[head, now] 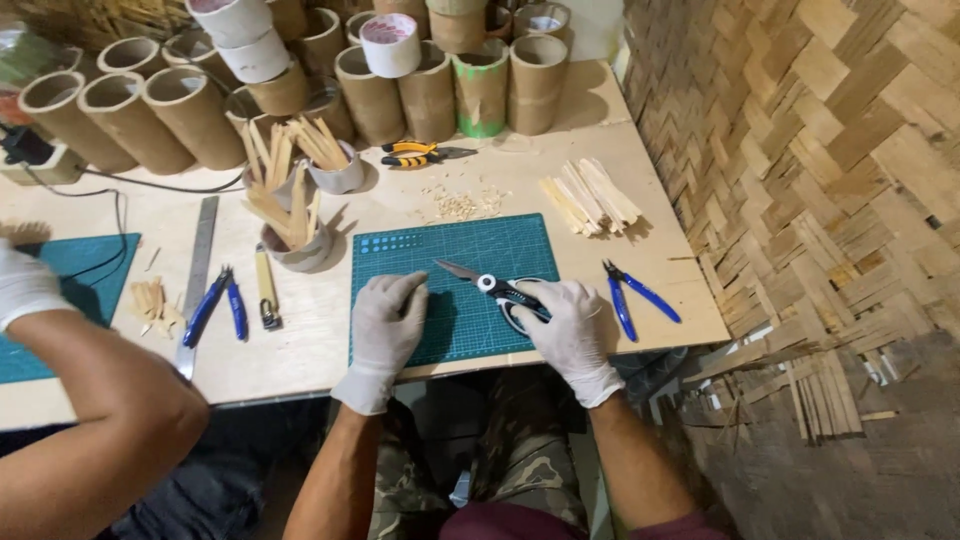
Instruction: Cutting and assembling wooden sticks and paper components to create a decorative flower craft.
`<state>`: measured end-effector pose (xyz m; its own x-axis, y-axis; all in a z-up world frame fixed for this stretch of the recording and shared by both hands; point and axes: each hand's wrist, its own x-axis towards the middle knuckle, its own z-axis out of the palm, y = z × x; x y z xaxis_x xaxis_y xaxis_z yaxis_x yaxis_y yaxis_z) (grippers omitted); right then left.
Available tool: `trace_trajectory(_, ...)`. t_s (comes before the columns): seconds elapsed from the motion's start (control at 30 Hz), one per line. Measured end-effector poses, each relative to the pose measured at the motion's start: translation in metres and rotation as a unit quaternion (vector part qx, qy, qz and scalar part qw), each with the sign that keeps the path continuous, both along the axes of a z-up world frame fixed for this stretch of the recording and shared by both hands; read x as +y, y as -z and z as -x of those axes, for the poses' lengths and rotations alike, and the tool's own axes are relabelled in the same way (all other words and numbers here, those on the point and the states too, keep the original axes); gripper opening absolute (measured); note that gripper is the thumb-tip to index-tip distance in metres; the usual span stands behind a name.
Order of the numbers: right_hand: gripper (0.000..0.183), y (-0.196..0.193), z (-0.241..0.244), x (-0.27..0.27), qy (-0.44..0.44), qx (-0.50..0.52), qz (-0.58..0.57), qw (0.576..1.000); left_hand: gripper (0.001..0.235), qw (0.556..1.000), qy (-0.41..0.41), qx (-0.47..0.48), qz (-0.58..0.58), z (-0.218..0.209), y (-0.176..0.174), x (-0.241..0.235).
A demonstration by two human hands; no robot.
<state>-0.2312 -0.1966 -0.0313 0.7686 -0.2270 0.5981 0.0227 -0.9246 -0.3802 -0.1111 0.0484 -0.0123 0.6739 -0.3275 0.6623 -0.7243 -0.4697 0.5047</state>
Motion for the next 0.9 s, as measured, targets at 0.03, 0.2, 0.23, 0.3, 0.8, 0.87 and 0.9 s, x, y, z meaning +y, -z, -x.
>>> trace_trajectory(0.03,0.034,-0.001,0.000,-0.001,0.003,-0.001,0.002,1.000,0.016,1.000,0.003,-0.001,0.002,0.000,-0.001,-0.001)
trace_trajectory(0.2,0.031,0.002,0.001,0.002,-0.024,-0.006,-0.006,1.000,0.016,0.997,-0.028,0.062,0.048,0.006,0.002,0.003)
trace_trajectory(0.23,0.031,0.001,0.001,0.001,-0.028,-0.004,-0.005,1.000,0.016,0.996,-0.033,0.062,0.049,0.005,0.002,0.002)
trace_trajectory(0.3,0.033,-0.002,0.000,0.002,-0.023,0.002,0.007,1.000,0.017,0.995,-0.034,0.074,0.064,0.005,0.000,0.004)
trace_trajectory(0.8,0.024,-0.009,-0.005,0.005,-0.031,-0.015,0.033,0.999,0.016,0.988,0.012,0.146,0.046,0.005,-0.014,-0.007)
trace_trajectory(0.87,0.021,-0.007,-0.002,0.004,-0.022,-0.022,0.022,0.999,0.015,0.989,0.045,0.135,0.034,-0.003,-0.030,-0.014)
trace_trajectory(0.9,0.019,-0.007,-0.002,0.006,-0.022,-0.030,0.010,0.999,0.015,0.990,0.070,0.123,0.023,-0.008,-0.039,-0.016)
